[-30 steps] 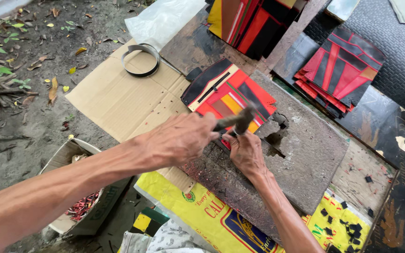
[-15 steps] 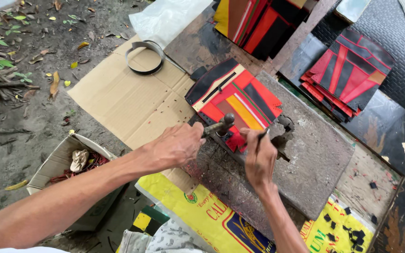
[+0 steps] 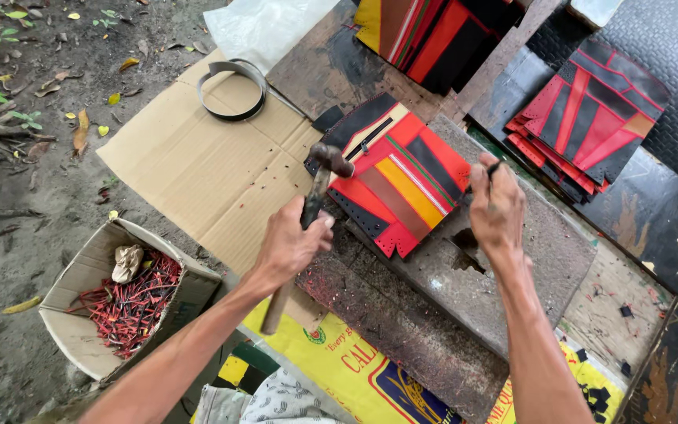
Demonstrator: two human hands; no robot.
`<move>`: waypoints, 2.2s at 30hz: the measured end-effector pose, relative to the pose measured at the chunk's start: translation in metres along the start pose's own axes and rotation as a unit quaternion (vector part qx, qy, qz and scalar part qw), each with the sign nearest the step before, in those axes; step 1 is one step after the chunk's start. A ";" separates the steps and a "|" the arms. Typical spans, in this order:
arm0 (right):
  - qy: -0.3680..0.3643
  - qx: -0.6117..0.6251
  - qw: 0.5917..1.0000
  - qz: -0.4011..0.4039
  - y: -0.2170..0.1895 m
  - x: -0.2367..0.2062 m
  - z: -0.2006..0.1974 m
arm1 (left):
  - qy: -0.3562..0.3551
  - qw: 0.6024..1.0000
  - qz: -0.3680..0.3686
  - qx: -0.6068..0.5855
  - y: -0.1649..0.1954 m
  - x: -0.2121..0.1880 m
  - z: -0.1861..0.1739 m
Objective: The person holds a small punch against the edge of a colorful layered leather piece resting on a board and repeatedly strikes it with a hammer, working along the edge hole by hole. They reposition the leather piece and continue punching along its border, with stacks of similar finished pieces nearby.
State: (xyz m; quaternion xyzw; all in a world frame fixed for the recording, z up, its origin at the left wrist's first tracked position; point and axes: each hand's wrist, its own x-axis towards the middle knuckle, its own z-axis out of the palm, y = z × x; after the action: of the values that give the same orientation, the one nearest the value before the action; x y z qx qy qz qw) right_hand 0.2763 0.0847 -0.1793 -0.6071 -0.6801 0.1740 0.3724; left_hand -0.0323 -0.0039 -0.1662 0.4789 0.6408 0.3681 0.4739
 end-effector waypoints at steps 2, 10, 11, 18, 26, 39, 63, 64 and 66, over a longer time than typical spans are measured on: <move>-0.024 -0.017 0.999 0.012 0.006 0.003 0.005 | 0.045 0.998 0.016 0.029 -0.008 0.013 0.010; -0.039 0.079 0.985 0.150 0.023 -0.072 -0.040 | 0.019 0.978 0.161 0.128 -0.005 0.100 0.027; -0.037 0.102 0.982 0.154 0.022 -0.087 -0.048 | -0.017 0.974 0.195 0.109 -0.001 0.114 0.032; -0.036 0.167 0.969 0.179 -0.001 -0.151 -0.062 | -0.067 0.937 0.303 0.157 0.019 0.142 0.052; -0.044 0.031 0.997 0.061 -0.047 -0.113 -0.015 | 0.060 0.912 0.234 0.332 -0.001 0.069 -0.022; -0.122 -0.057 0.988 -0.078 -0.070 -0.063 0.021 | 0.066 0.890 0.359 0.274 -0.009 0.049 -0.006; -0.062 -0.004 0.967 -0.249 -0.060 -0.091 0.044 | -0.253 0.957 -0.029 -0.139 -0.025 0.098 0.034; -0.066 -0.004 0.960 -0.274 -0.060 -0.091 0.048 | -0.252 0.961 -0.015 -0.114 -0.020 0.101 0.030; -0.076 -0.007 0.943 -0.323 -0.060 -0.092 0.051 | -0.253 0.966 0.000 -0.046 -0.008 0.106 0.025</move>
State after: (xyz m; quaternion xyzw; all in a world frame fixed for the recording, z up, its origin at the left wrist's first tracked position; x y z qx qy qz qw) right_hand 0.1970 -0.0042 -0.1990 -0.3420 -0.8672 0.0856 0.3516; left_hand -0.0198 0.0962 -0.2075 0.5338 0.4825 0.2645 0.6420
